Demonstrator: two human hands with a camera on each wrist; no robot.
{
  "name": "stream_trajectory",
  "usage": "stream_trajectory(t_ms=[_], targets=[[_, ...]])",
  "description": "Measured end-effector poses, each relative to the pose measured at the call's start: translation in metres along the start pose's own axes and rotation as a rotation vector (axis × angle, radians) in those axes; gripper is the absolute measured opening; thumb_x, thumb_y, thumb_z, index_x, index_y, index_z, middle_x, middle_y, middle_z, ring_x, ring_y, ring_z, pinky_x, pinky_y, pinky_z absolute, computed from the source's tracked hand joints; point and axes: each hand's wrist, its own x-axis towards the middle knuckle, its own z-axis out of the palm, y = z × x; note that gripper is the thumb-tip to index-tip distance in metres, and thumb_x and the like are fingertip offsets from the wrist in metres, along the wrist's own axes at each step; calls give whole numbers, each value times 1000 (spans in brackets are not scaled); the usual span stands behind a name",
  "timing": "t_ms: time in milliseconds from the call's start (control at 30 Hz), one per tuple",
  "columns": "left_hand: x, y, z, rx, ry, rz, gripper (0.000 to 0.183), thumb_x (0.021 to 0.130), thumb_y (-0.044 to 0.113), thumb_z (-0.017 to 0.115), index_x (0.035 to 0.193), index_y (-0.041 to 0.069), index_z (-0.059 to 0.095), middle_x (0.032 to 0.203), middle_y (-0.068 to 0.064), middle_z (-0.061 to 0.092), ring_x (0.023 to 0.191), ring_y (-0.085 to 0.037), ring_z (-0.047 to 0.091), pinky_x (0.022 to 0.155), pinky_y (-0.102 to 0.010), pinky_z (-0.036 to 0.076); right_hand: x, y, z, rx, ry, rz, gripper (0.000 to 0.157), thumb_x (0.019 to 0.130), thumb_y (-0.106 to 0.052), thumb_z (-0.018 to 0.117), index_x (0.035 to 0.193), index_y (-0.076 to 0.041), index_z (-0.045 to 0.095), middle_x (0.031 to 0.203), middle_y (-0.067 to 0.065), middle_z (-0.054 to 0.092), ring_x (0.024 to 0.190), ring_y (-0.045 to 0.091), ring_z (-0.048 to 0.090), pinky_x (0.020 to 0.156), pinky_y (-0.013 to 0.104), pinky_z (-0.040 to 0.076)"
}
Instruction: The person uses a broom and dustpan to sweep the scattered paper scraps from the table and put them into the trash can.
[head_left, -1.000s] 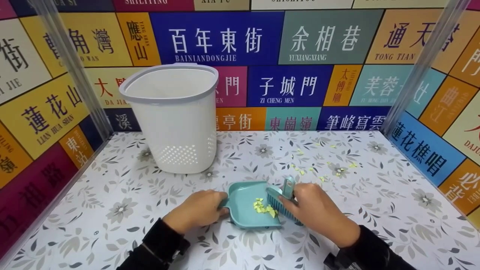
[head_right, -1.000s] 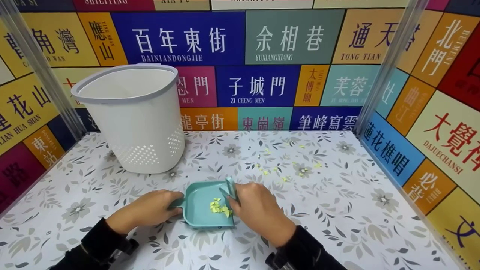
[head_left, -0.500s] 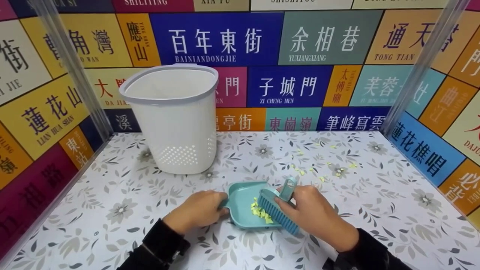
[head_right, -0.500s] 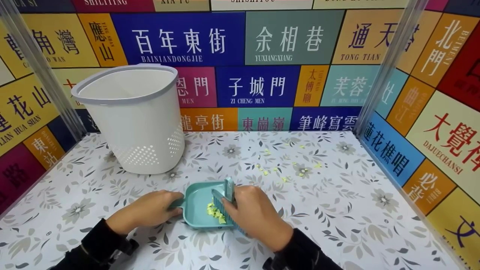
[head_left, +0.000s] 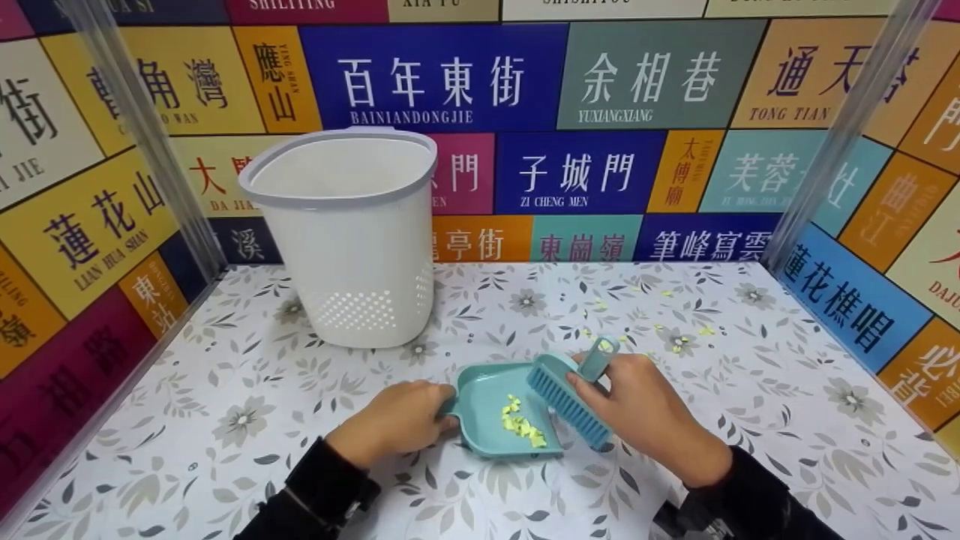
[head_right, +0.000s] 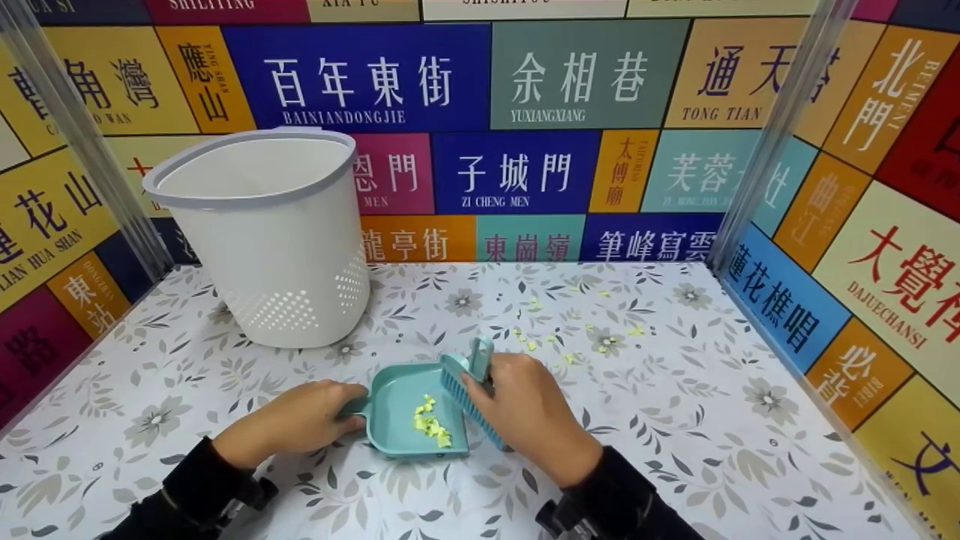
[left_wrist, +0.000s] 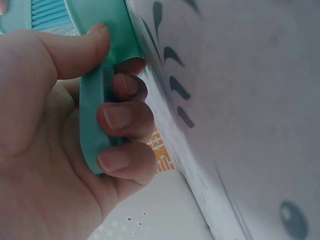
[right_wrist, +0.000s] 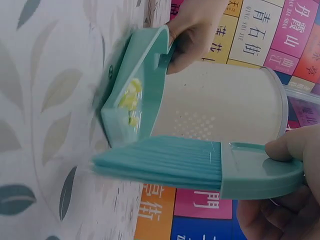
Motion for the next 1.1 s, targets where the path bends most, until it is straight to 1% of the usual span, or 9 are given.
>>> stream_trajectory(t_ms=[67, 133, 233, 333, 467, 633, 767, 867, 1100], targets=[[0, 0, 0, -2, 0, 1, 17, 99, 28, 75, 93, 16, 64, 78, 6, 56, 77, -16, 57, 78, -44, 53, 0, 3, 1, -62, 7, -9, 15, 97, -12, 80, 85, -18, 71, 66, -7, 52, 54, 1, 36, 52, 24, 35], [1, 0, 0, -2, 0, 1, 17, 99, 28, 75, 94, 15, 65, 78, 6, 56, 77, -16, 58, 78, -44, 53, -1, 6, 3, -135, 23, -39, 24, 96, -14, 81, 80, -19, 64, 66, -9, 46, 55, 3, 38, 52, 25, 36], [1, 0, 0, -2, -1, 3, 17, 99, 28, 75, 95, 15, 65, 78, 6, 56, 78, -17, 58, 79, -44, 53, -3, 11, 7, -224, 62, -111, 39, 93, -14, 84, 71, -19, 53, 66, -7, 43, 57, 6, 39, 53, 26, 37], [1, 0, 0, 0, -3, 1, 17, 99, 28, 75, 96, 15, 66, 79, 6, 57, 78, -17, 59, 79, -45, 54, -4, 13, 11, -258, 77, -144, 49, 90, -12, 87, 67, -19, 44, 65, -6, 42, 57, 7, 38, 51, 26, 36], [1, 0, 0, 1, -3, -2, 16, 99, 28, 75, 95, 15, 66, 78, 6, 57, 78, -17, 59, 79, -44, 54, -5, 11, 15, -227, 23, -133, 47, 89, -12, 87, 68, -19, 45, 66, -6, 43, 57, 6, 39, 51, 24, 38], [1, 1, 1, 8, 1, -5, 17, 99, 28, 75, 94, 15, 65, 77, 6, 55, 76, -16, 57, 76, -43, 52, -7, 5, 20, -184, -40, -110, 45, 91, -13, 85, 69, -18, 47, 66, -7, 44, 58, 5, 39, 52, 23, 38], [1, 1, 1, 16, -2, -13, 18, 99, 30, 75, 95, 15, 65, 77, 6, 55, 76, -16, 57, 76, -42, 52, -8, 2, 23, -142, -41, -109, 35, 93, -13, 84, 73, -18, 56, 68, -8, 49, 60, 4, 44, 54, 23, 42], [1, 1, 0, 16, -4, -17, 19, 99, 30, 75, 96, 14, 66, 77, 6, 56, 77, -17, 58, 77, -43, 53, -8, 0, 25, -112, -28, -129, 28, 92, -13, 84, 77, -18, 62, 70, -7, 56, 63, 3, 51, 56, 24, 46], [1, 1, -1, 6, -13, -25, 18, 99, 30, 75, 97, 14, 66, 78, 6, 56, 77, -17, 58, 78, -44, 53, -10, -3, 28, -33, -34, -175, 18, 94, -12, 83, 85, -19, 68, 80, -6, 67, 74, 4, 64, 64, 28, 55]])
